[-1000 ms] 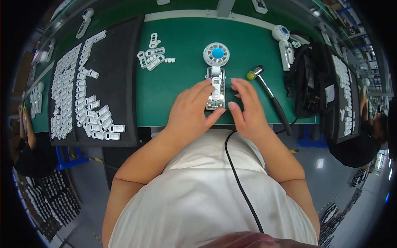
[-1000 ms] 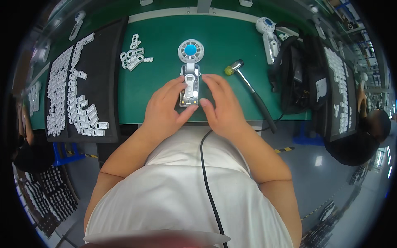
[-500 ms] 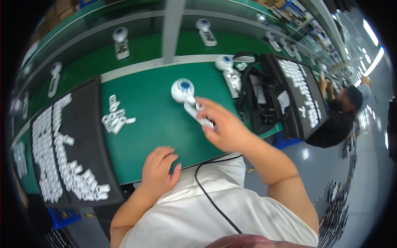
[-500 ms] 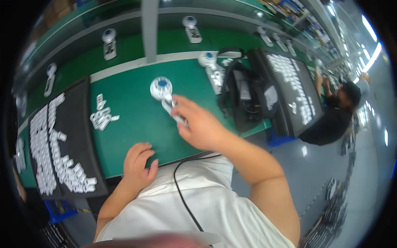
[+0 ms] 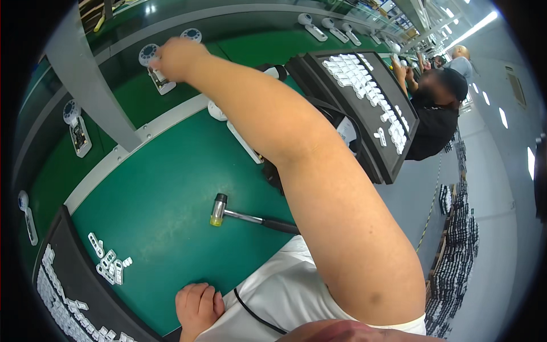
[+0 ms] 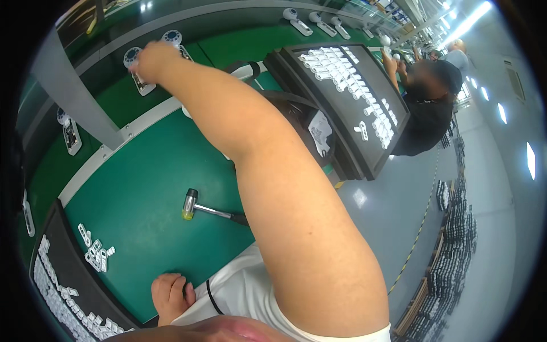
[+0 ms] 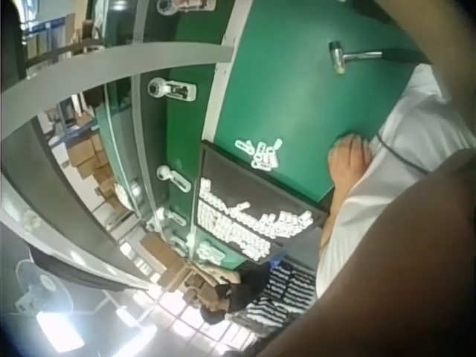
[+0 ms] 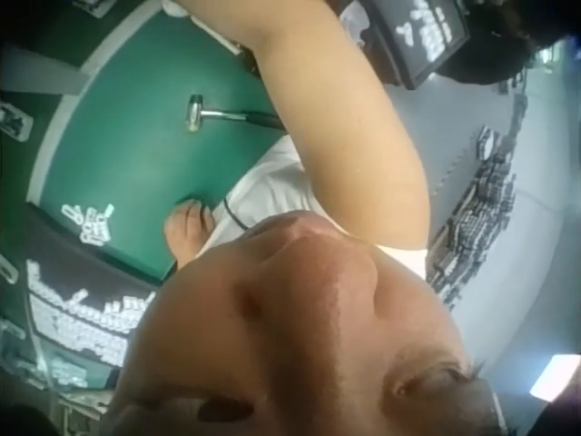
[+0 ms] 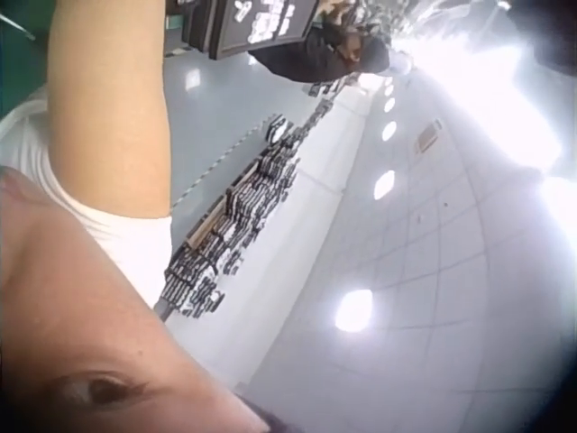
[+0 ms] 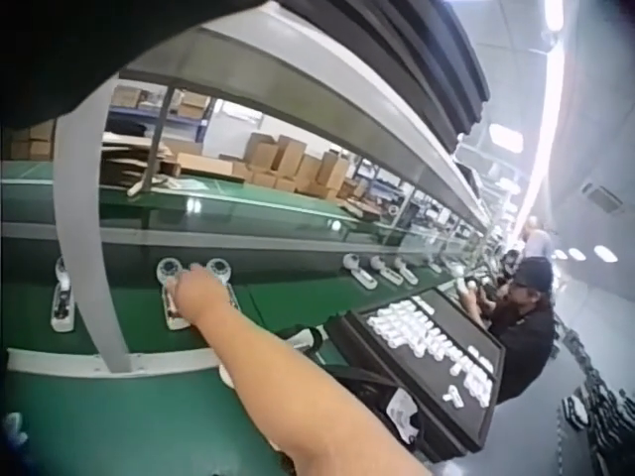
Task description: Assembling plastic handheld fan components by inserting internal parts and securing them using a small mallet.
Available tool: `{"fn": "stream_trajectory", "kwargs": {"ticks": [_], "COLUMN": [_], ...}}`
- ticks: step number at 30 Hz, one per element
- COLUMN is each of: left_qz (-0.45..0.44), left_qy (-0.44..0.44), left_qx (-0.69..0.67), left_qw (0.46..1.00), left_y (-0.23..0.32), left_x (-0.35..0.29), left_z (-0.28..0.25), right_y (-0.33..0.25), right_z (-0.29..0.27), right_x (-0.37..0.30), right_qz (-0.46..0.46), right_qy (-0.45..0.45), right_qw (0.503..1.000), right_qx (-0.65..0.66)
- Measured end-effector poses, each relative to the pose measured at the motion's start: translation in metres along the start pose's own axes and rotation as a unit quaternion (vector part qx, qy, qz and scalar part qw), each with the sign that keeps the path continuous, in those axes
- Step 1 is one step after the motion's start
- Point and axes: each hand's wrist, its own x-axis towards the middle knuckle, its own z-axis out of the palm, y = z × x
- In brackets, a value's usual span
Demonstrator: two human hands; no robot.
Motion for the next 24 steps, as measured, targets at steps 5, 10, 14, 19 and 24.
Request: {"fn": "stream_trajectory", "kwargs": {"ticks": [5,10,14,19,24], "left_qz": [-0.023,-0.022,-0.037,-0.011,-0.012], "left_qy": [0.004,0.001,0.013,0.026,0.037], "left_qx": [-0.008,-0.024,-0.018,-0.009,-0.059], "left_qw": [1.000,0.999,0.999,1.000,0.997], "left_y": [-0.003,-0.005,0.004,0.014,0.032], "left_x": [0.005,0.015,0.015,0.017,-0.007], "left_z": [0.002,0.001,-0.008,-0.012,-0.032], "right_y": [0.088,0.105,0.031,-0.080,-0.163], "right_z": [0.045,0.013,-0.069,-0.089,-0.029], "right_x": [0.008,-0.022,-0.128,-0.322,-0.370], "right_qz": [0.199,0.177,0.112,-0.060,-0.098], "right_qy": [-0.028,-0.095,-0.035,0.041,-0.036], "right_qw": [0.979,0.978,0.991,0.990,0.987], "right_qx": [-0.034,-0.046,0.060,0.117,0.121]}}
